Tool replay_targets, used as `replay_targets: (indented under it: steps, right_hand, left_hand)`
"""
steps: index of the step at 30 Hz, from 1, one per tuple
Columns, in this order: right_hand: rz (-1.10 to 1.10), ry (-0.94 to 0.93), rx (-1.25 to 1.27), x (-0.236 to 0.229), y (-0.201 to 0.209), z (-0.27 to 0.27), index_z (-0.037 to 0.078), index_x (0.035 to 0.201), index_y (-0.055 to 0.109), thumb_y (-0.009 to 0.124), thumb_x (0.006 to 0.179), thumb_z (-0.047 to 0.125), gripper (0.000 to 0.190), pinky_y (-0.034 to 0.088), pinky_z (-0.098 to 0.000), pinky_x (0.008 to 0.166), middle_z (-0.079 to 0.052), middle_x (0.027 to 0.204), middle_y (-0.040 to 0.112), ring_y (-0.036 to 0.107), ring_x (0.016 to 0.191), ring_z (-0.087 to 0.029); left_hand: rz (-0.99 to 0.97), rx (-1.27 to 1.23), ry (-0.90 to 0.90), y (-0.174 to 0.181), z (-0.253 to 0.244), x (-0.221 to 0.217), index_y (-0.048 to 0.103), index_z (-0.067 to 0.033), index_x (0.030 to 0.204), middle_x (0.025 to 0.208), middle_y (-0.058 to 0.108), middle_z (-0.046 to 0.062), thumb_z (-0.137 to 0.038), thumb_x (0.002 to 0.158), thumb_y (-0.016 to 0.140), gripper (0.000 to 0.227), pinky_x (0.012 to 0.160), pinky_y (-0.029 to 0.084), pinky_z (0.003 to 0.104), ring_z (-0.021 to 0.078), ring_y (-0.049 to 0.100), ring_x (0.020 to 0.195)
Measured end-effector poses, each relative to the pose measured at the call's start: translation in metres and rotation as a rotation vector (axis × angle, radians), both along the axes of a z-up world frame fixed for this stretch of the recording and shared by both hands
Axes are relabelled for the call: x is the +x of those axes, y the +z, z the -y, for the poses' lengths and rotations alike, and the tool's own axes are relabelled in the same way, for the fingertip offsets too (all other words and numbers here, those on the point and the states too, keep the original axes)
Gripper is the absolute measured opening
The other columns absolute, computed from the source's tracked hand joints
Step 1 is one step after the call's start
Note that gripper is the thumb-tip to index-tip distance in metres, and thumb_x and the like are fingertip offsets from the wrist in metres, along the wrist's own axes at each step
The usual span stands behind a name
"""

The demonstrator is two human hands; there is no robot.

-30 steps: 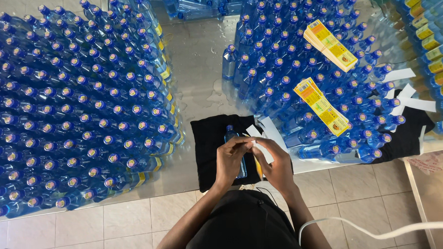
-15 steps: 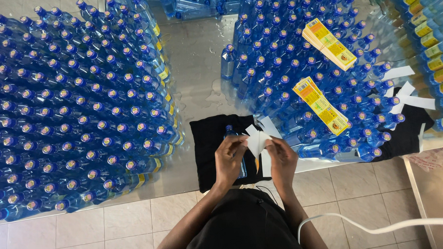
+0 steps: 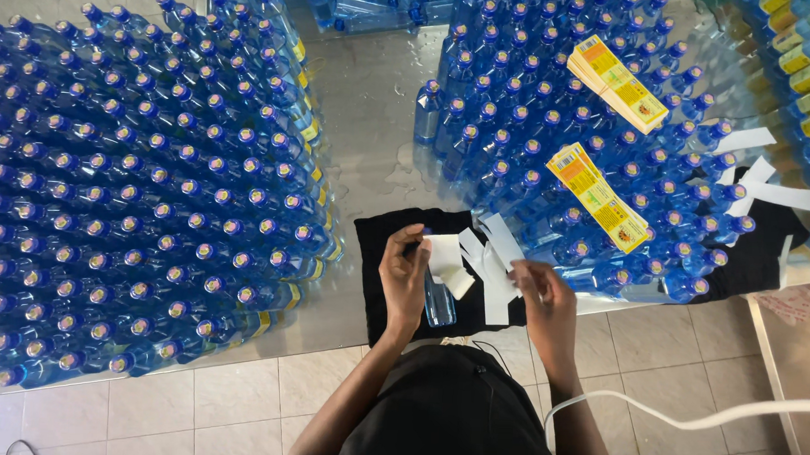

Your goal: The person repeatedly picks up blue plastic bottles from a large stack, places them on a black cloth, and applies yellow labels to their sides. After labeling, the bottles are returned to the stack. The process is repeated for several bottles.

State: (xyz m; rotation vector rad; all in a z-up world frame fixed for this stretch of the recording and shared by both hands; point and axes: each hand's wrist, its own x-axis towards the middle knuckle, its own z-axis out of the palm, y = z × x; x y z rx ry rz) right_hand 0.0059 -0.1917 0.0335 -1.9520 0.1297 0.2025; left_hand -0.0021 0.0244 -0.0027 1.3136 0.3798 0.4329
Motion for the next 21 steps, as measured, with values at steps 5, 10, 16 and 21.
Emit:
replay_targets:
  steps: [5,10,16,21]
  right_hand:
    - [0.41,0.081,-0.039,0.023,0.009,-0.024,0.009,0.119,0.083,0.077,0.1,0.004,0.021,0.066,-0.0406,0.091,-0.009,0.102,0.079,0.079,0.102,-0.029]
    - [0.391,0.124,0.006,0.028,-0.001,-0.04,0.01,0.123,0.081,0.074,0.104,0.005,0.022,0.066,-0.0405,0.094,-0.009,0.115,0.077,0.077,0.11,-0.029]
    - [0.299,0.123,0.075,0.025,-0.002,-0.047,0.01,0.121,0.081,0.078,0.103,0.01,0.018,0.066,-0.0353,0.094,-0.007,0.127,0.069,0.074,0.116,-0.025]
    - [0.265,0.079,0.079,0.026,-0.007,-0.045,0.012,0.122,0.081,0.076,0.105,0.008,0.018,0.066,-0.0344,0.092,-0.004,0.121,0.073,0.075,0.113,-0.023]
  left_hand:
    - [-0.034,-0.107,-0.126,-0.016,0.014,-0.003,0.072,-0.0028,0.137,0.108,0.069,0.01,-0.01,0.106,0.072,0.032,0.091,0.06,0.036,0.0164,0.074,0.102]
    - [-0.079,-0.248,-0.19,-0.009,0.03,-0.004,0.077,0.0023,0.127,0.109,0.074,0.012,-0.012,0.107,0.072,0.025,0.093,0.059,0.032,0.012,0.07,0.102]
    - [-0.079,-0.272,-0.211,-0.003,0.029,-0.004,0.078,0.0024,0.123,0.113,0.076,0.015,-0.014,0.106,0.074,0.023,0.096,0.06,0.034,0.0165,0.074,0.106]
    - [-0.084,-0.199,-0.185,0.006,0.029,-0.003,0.079,0.0016,0.121,0.115,0.08,0.015,-0.009,0.107,0.071,0.02,0.097,0.058,0.033,0.0153,0.075,0.106]
